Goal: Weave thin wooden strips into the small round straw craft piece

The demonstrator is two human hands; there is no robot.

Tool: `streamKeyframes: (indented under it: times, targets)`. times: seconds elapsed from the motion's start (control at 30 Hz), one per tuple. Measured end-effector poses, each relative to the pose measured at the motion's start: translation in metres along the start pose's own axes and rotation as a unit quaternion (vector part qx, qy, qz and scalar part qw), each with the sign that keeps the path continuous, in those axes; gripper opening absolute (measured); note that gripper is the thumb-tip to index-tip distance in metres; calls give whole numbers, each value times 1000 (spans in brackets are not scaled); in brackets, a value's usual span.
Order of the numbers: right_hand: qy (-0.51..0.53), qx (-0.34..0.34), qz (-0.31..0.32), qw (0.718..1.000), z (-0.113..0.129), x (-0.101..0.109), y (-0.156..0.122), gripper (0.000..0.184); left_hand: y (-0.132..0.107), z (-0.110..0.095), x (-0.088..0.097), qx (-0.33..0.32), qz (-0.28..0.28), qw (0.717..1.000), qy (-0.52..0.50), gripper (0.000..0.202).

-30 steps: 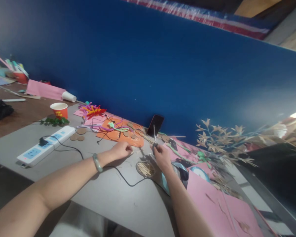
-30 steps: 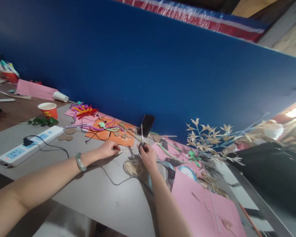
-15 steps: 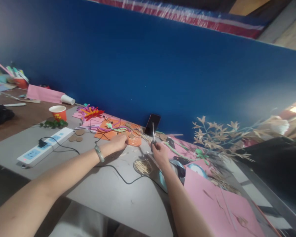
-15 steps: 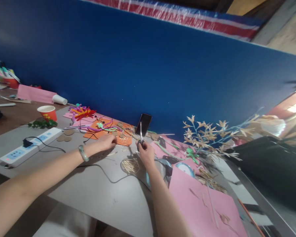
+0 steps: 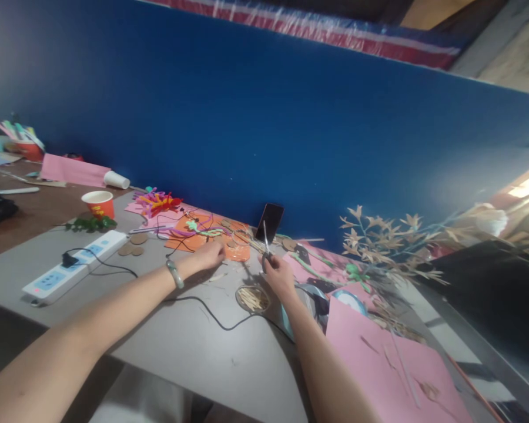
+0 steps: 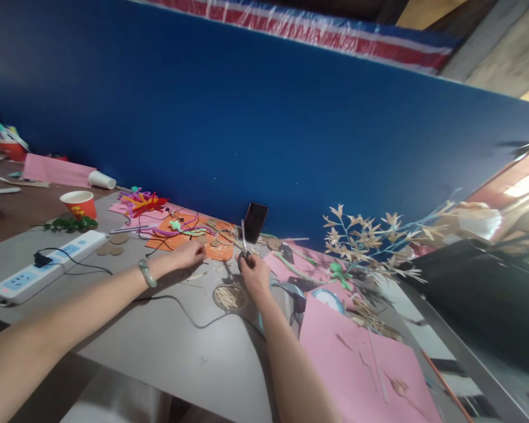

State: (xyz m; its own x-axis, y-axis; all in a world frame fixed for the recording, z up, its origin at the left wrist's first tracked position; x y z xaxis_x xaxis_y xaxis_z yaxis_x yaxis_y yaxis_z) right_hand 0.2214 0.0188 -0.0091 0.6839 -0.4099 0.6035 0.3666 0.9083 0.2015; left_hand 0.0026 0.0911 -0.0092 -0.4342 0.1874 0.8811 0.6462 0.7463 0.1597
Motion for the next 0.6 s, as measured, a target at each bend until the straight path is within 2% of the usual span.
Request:
streamKeyframes:
  times: [0.13,0.27,0.33,0.43,0.5,0.6]
  targets:
    - [-5,-2,3,1000,0,-3,-1,41,-5,11,4,-17,-45,995,-90,13]
    - [4,6,17,1000,6,-4,-5,41,-11,5,-2,-14,-66,966,-250,13]
    - [26,12,40,999,10,-5,-7,40,-13,-2,-7,-13,-78,937,-342,16]
    - [68,-1,84,994,14,-8,-10,39,-18,-13,-12,10,-76,873,-481,22]
    - [87,-11,102,991,15,-10,-12,40,-21,-17,-12,32,-80,837,-540,27]
    - [94,-17,107,990,16,-11,-14,40,-24,-20,-10,60,-80,803,-588,36]
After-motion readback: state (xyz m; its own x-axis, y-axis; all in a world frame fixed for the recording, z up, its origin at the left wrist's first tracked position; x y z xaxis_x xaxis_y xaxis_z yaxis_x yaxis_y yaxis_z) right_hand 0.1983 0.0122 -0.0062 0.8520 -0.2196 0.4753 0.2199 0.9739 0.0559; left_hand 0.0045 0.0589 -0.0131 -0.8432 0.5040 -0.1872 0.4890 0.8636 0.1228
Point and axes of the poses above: each hand's wrist, its own y-axis towards the middle knuckle, its own x-axis out of the back of the hand, z = x × y, the point moved 1 cm from there along y, towards the middle knuckle, and after that the axes turned 13 degrees about -x, right-handed, at the moved point
